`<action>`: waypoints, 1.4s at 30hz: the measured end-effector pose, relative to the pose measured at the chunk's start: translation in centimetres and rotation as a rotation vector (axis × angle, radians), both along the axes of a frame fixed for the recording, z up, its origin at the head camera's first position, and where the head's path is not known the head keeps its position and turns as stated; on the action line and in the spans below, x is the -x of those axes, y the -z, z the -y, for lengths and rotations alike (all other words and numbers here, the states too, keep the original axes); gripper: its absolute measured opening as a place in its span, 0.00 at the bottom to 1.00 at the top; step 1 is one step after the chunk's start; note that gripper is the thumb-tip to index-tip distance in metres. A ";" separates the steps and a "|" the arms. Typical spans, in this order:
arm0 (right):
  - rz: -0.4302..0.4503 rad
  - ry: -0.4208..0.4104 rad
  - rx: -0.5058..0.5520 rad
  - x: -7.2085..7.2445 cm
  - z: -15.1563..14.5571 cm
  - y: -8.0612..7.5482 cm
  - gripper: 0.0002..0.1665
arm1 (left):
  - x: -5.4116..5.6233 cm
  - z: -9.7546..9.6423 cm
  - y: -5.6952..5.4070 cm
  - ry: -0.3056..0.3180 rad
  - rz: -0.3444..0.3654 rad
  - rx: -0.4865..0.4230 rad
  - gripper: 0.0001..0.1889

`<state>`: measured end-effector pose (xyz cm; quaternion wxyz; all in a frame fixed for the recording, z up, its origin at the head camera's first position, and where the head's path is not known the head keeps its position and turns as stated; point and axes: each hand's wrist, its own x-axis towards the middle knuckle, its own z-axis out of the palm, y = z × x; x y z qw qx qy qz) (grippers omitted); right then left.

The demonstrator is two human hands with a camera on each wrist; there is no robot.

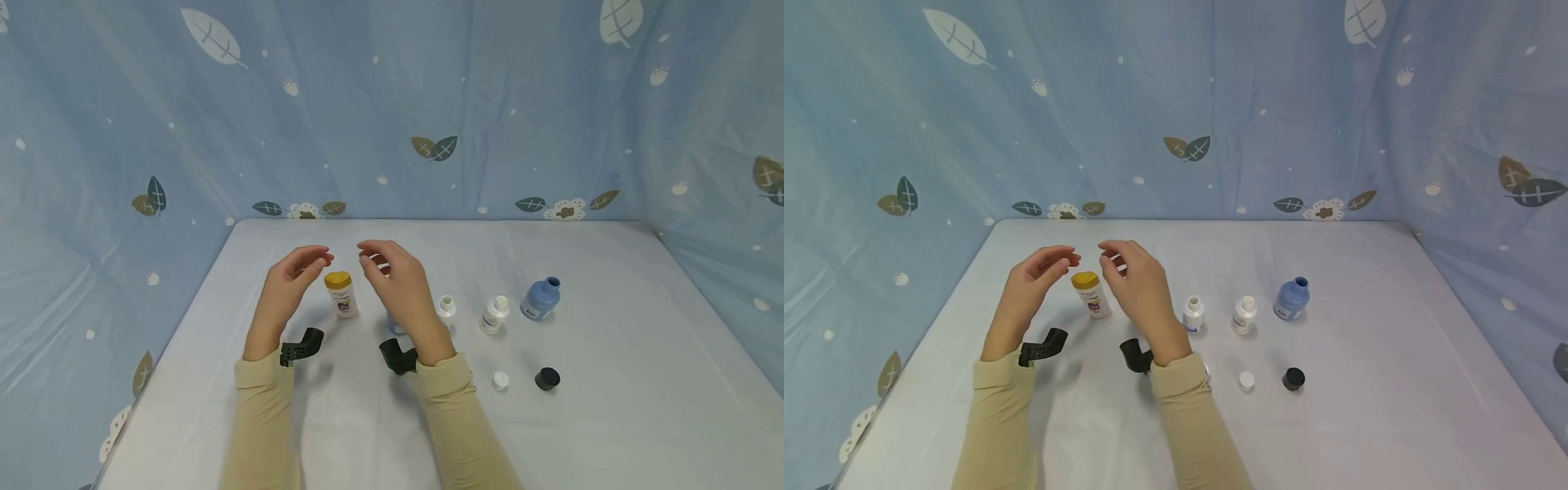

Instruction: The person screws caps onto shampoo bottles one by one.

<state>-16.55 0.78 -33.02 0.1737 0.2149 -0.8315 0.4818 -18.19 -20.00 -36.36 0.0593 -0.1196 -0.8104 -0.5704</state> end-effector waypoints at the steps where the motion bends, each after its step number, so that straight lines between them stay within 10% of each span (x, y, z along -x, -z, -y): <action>1: 0.011 -0.018 0.021 0.0 -0.3 -0.1 0.15 | -0.1 -0.1 -0.4 -0.005 -0.016 -0.006 0.17; 10: 0.339 -0.262 -0.001 -0.9 -3.2 -0.9 0.15 | -2.6 -2.9 -4.9 0.027 -0.167 -0.181 0.16; 21: 0.340 -0.359 -0.374 -2.0 -5.6 0.2 0.16 | -1.9 -4.8 -4.0 0.157 -0.098 -0.003 0.17; 28: 0.344 -0.435 -0.446 -2.6 -6.5 1.6 0.17 | -3.2 -7.1 -5.4 0.261 -0.067 0.061 0.18; 42: 0.377 -0.418 -0.669 -3.1 -6.0 4.1 0.20 | -1.7 -8.9 -0.5 0.383 0.121 0.332 0.27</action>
